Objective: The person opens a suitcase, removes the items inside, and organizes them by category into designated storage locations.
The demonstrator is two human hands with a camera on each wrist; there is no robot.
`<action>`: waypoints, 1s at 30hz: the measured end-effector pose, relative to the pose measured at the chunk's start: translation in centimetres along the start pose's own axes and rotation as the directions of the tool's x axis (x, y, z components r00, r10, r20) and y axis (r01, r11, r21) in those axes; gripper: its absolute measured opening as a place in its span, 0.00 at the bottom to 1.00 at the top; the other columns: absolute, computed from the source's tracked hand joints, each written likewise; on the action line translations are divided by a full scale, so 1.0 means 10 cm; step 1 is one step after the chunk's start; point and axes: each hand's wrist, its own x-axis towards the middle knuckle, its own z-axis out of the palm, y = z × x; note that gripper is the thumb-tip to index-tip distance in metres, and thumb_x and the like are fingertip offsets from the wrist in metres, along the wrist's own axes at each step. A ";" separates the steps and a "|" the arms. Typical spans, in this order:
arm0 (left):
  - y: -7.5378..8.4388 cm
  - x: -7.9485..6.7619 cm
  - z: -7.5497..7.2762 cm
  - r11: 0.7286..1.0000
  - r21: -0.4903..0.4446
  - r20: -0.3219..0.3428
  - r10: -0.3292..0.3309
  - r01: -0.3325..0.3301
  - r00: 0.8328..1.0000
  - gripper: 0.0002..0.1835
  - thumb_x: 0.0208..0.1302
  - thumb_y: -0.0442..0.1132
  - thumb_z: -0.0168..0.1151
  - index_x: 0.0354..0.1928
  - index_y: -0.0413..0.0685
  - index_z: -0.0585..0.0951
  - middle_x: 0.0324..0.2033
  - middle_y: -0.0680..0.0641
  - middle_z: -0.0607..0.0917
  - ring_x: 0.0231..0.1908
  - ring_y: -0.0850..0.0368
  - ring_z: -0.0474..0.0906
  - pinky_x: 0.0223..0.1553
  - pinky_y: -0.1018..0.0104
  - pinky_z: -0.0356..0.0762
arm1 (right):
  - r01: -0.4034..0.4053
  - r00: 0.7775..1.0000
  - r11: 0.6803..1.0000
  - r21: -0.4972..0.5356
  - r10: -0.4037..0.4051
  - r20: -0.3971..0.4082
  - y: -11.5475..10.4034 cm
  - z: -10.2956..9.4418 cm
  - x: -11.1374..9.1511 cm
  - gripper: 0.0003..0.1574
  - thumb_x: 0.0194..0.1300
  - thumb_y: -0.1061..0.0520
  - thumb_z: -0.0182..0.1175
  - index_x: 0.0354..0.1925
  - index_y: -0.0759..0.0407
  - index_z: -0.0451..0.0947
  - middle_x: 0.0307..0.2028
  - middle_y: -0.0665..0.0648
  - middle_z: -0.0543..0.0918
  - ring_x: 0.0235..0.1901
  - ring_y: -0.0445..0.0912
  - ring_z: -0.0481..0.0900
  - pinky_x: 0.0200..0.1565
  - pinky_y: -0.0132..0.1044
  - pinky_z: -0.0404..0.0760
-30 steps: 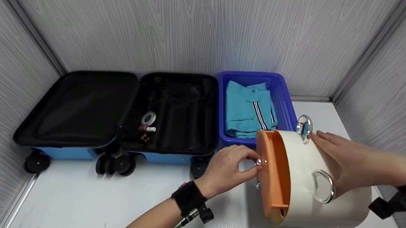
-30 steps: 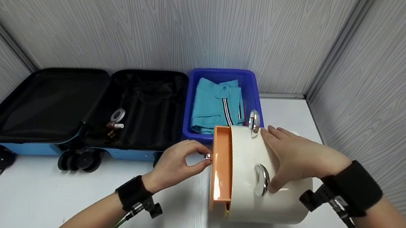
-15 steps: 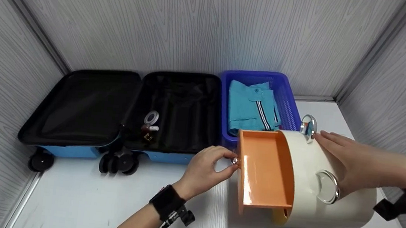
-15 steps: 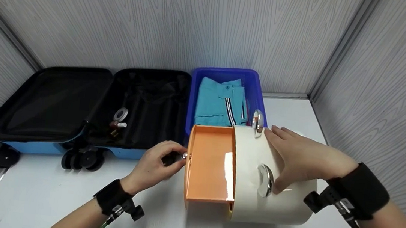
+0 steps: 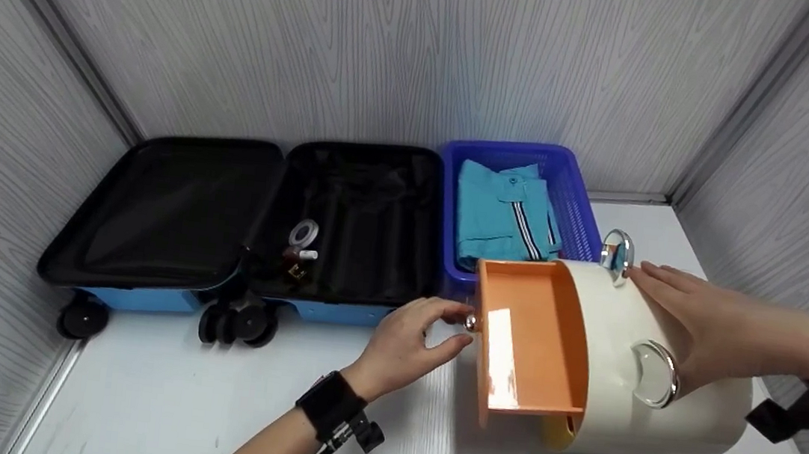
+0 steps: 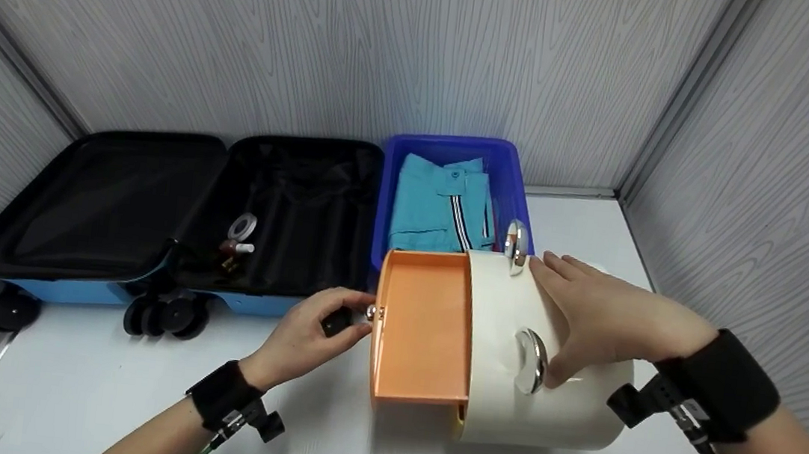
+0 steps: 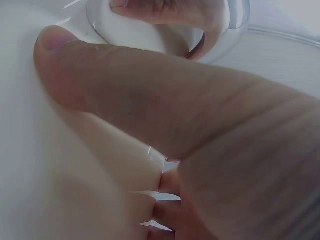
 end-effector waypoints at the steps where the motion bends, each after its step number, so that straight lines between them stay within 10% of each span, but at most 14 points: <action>1: -0.02 -0.01 -0.02 1.000 0.005 0.006 -0.003 0.003 1.000 0.21 0.73 0.55 0.65 0.60 0.54 0.84 0.50 0.57 0.86 0.51 0.63 0.80 0.51 0.64 0.80 | -0.005 1.000 1.000 0.003 0.005 0.004 0.00 0.00 0.00 0.92 0.30 0.33 0.86 0.79 0.72 0.49 0.75 0.73 0.61 0.72 0.67 0.62 0.68 0.65 0.67; 13: -0.52 -0.02 -0.54 0.980 0.102 -0.030 -0.170 0.172 0.985 0.19 0.74 0.52 0.65 0.61 0.55 0.84 0.52 0.57 0.85 0.53 0.60 0.81 0.55 0.60 0.80 | -0.023 0.999 1.000 0.020 0.022 0.026 0.00 0.00 0.01 0.93 0.28 0.34 0.86 0.79 0.72 0.48 0.76 0.72 0.59 0.73 0.68 0.59 0.69 0.66 0.64; 30: -1.14 -0.07 -1.33 0.868 0.307 -0.042 -0.396 0.389 0.917 0.15 0.77 0.43 0.60 0.61 0.51 0.84 0.54 0.48 0.85 0.49 0.52 0.82 0.48 0.53 0.80 | -0.039 0.999 0.999 0.026 0.039 0.021 -0.01 0.01 -0.03 0.92 0.30 0.33 0.85 0.80 0.70 0.48 0.76 0.74 0.57 0.74 0.69 0.56 0.68 0.68 0.63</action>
